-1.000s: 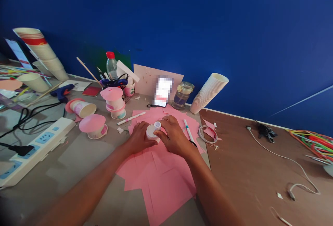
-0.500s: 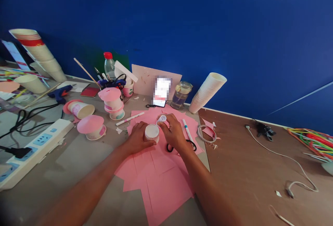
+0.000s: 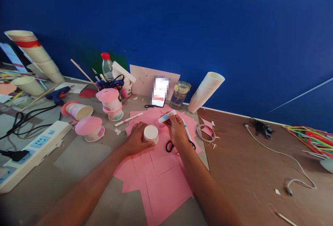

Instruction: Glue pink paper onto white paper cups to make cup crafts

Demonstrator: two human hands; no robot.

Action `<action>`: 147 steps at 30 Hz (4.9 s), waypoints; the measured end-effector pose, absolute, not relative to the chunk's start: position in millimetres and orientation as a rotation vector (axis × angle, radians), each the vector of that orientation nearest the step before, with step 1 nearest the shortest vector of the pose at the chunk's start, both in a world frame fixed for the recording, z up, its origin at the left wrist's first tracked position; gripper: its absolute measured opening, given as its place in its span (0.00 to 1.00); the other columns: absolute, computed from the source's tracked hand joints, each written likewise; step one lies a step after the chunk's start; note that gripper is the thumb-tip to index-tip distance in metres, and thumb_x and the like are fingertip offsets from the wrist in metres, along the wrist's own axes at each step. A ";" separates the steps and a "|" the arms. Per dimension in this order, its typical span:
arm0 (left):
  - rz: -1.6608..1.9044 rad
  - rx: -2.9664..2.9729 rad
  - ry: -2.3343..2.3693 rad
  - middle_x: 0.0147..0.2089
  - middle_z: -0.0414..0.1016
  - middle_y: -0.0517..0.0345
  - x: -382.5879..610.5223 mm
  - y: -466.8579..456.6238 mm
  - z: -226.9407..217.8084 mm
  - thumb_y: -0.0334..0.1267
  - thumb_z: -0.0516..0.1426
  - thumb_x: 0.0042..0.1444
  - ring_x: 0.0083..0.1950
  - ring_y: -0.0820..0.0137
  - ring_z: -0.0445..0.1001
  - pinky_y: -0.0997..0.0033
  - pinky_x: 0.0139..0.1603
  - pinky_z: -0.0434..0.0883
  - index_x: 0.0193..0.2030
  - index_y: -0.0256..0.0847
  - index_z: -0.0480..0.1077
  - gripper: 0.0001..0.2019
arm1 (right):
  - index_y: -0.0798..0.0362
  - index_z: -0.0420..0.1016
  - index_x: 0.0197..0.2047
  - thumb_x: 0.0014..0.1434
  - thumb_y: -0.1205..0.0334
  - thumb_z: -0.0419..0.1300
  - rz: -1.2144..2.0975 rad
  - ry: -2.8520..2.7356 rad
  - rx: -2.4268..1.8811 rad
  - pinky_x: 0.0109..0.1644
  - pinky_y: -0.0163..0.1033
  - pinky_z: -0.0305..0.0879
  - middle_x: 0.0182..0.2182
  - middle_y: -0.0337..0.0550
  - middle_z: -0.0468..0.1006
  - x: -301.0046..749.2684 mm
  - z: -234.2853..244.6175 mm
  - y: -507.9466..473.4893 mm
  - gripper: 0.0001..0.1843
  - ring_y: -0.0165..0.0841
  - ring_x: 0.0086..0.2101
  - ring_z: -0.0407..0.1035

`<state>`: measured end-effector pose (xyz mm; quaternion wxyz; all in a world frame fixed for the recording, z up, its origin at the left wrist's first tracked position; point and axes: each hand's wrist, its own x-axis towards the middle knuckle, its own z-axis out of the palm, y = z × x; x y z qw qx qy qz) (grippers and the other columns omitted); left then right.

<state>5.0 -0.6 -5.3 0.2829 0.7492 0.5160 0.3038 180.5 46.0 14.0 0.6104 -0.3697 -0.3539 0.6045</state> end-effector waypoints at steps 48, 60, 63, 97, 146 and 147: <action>0.967 1.732 1.468 0.58 0.60 0.47 1.1 -0.6 -12.3 0.35 0.60 0.42 0.61 0.57 0.58 0.55 0.57 0.61 0.59 0.43 0.54 0.36 | 0.50 0.71 0.33 0.52 0.53 0.61 1.704 -0.582 -0.711 0.40 0.41 0.69 0.27 0.36 0.76 175.7 8.4 31.5 0.10 0.31 0.31 0.70; 0.977 1.861 1.688 0.47 0.64 0.53 12.3 4.0 -17.1 0.44 0.65 0.37 0.53 0.57 0.63 0.56 0.49 0.64 0.46 0.43 0.63 0.27 | 0.48 0.71 0.36 0.52 0.51 0.61 1.506 -0.763 -0.655 0.39 0.39 0.67 0.30 0.36 0.75 169.4 5.2 23.2 0.12 0.31 0.32 0.70; 0.979 1.850 1.679 0.47 0.65 0.53 12.4 3.1 -14.0 0.45 0.64 0.39 0.53 0.59 0.63 0.59 0.48 0.65 0.45 0.43 0.63 0.26 | 0.49 0.71 0.35 0.55 0.52 0.59 1.250 -0.961 -0.688 0.41 0.39 0.66 0.31 0.38 0.75 168.7 7.5 16.0 0.10 0.32 0.34 0.70; 0.923 1.739 1.501 0.43 0.67 0.54 0.1 7.6 -3.4 0.42 0.61 0.45 0.45 0.63 0.67 0.63 0.43 0.68 0.44 0.41 0.65 0.19 | 0.47 0.71 0.44 0.59 0.59 0.56 0.584 -1.524 -0.756 0.41 0.41 0.64 0.35 0.41 0.72 174.8 2.6 11.0 0.09 0.34 0.37 0.67; 0.907 2.050 1.661 0.43 0.70 0.54 18.4 -2.2 -5.3 0.42 0.64 0.39 0.46 0.59 0.67 0.57 0.47 0.63 0.43 0.42 0.62 0.24 | 0.51 0.70 0.39 0.61 0.53 0.54 0.612 -1.564 -1.034 0.37 0.41 0.64 0.32 0.42 0.72 172.0 18.3 9.4 0.11 0.34 0.34 0.67; 0.904 2.050 1.666 0.42 0.70 0.54 18.6 -1.8 -5.7 0.41 0.64 0.39 0.46 0.59 0.67 0.56 0.47 0.63 0.43 0.42 0.62 0.24 | 0.51 0.70 0.40 0.61 0.53 0.53 0.596 -1.606 -1.025 0.38 0.42 0.64 0.33 0.43 0.72 170.5 17.8 9.6 0.11 0.35 0.35 0.67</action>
